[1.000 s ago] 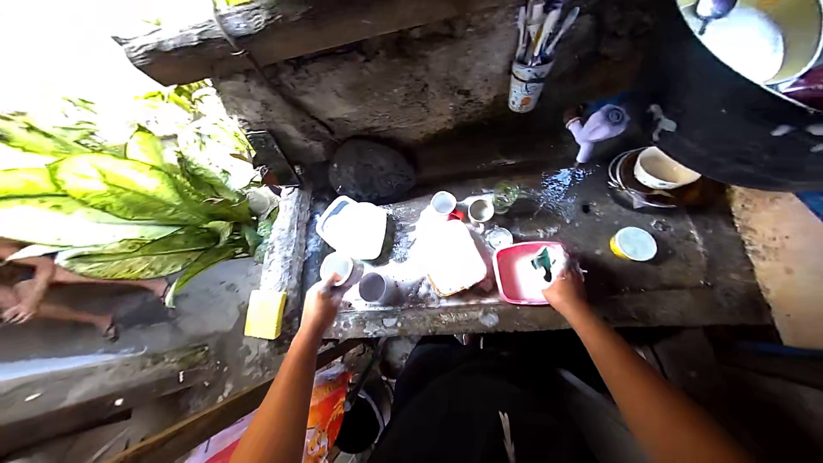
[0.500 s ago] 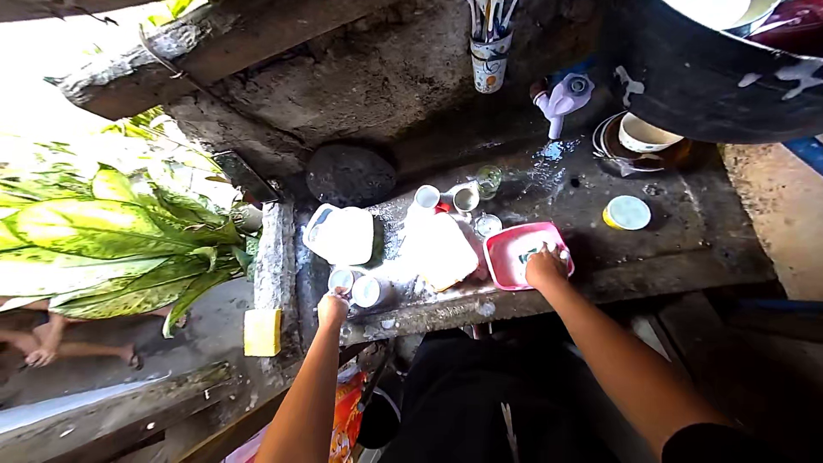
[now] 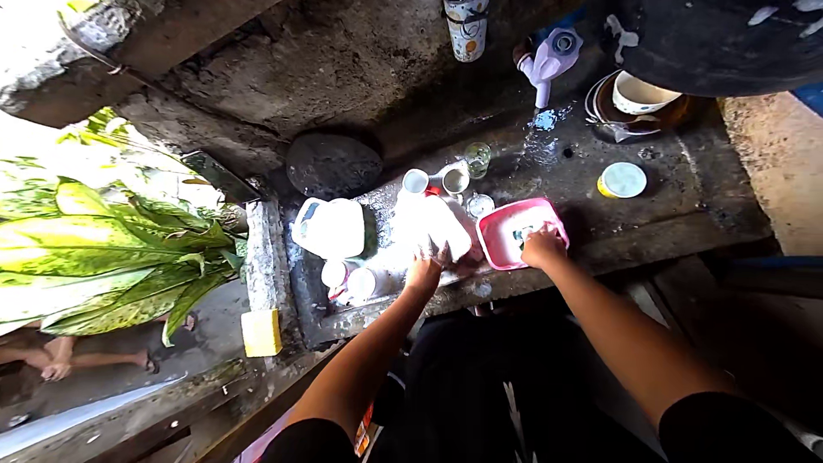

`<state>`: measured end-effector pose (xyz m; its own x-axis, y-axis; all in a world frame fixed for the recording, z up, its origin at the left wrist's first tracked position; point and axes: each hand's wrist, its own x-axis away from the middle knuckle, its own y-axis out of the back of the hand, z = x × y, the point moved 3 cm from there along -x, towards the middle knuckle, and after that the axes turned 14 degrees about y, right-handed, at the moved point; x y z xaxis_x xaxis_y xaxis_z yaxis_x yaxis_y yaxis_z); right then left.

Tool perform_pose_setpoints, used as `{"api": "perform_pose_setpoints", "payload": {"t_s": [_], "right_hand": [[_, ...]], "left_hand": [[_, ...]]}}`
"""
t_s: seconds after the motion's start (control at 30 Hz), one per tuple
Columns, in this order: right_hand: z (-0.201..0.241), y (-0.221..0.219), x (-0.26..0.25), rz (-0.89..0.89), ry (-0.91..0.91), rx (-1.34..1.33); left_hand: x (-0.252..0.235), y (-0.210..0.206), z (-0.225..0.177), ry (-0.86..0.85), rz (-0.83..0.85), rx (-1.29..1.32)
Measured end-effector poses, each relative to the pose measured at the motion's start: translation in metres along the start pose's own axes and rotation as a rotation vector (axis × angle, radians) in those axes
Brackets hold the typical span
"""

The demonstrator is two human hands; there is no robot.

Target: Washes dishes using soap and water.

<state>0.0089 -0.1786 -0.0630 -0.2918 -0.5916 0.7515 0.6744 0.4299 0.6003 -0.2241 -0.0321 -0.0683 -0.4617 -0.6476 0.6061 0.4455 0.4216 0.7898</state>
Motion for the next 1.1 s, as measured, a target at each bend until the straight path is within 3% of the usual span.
{"api": "perform_pose_setpoints", "payload": {"t_s": [0.33,0.5,0.63,0.73,0.8,0.93,1.1], "right_hand": [[0.002,-0.002,0.0,-0.01,-0.004,0.002],[-0.001,-0.005,-0.001,-0.038,0.001,-0.035],[0.0,-0.006,0.0,-0.057,0.006,-0.045],[-0.002,-0.005,0.001,-0.066,0.003,-0.046],[-0.001,-0.008,0.0,-0.079,0.006,-0.037],[0.014,-0.008,-0.002,-0.141,0.005,0.072],[0.017,-0.004,-0.007,0.005,0.006,0.075]], "left_hand": [[0.009,0.024,0.005,-0.126,0.245,-0.169],[-0.004,0.021,0.029,-0.322,0.204,-0.129],[0.01,0.051,0.039,-0.415,0.004,-0.112],[0.029,0.079,0.048,-0.365,-0.353,0.047],[0.04,0.089,0.054,-0.253,-0.505,0.129],[0.041,0.106,0.077,0.064,-0.507,0.455],[0.016,0.094,0.132,0.278,-0.455,1.114]]}}
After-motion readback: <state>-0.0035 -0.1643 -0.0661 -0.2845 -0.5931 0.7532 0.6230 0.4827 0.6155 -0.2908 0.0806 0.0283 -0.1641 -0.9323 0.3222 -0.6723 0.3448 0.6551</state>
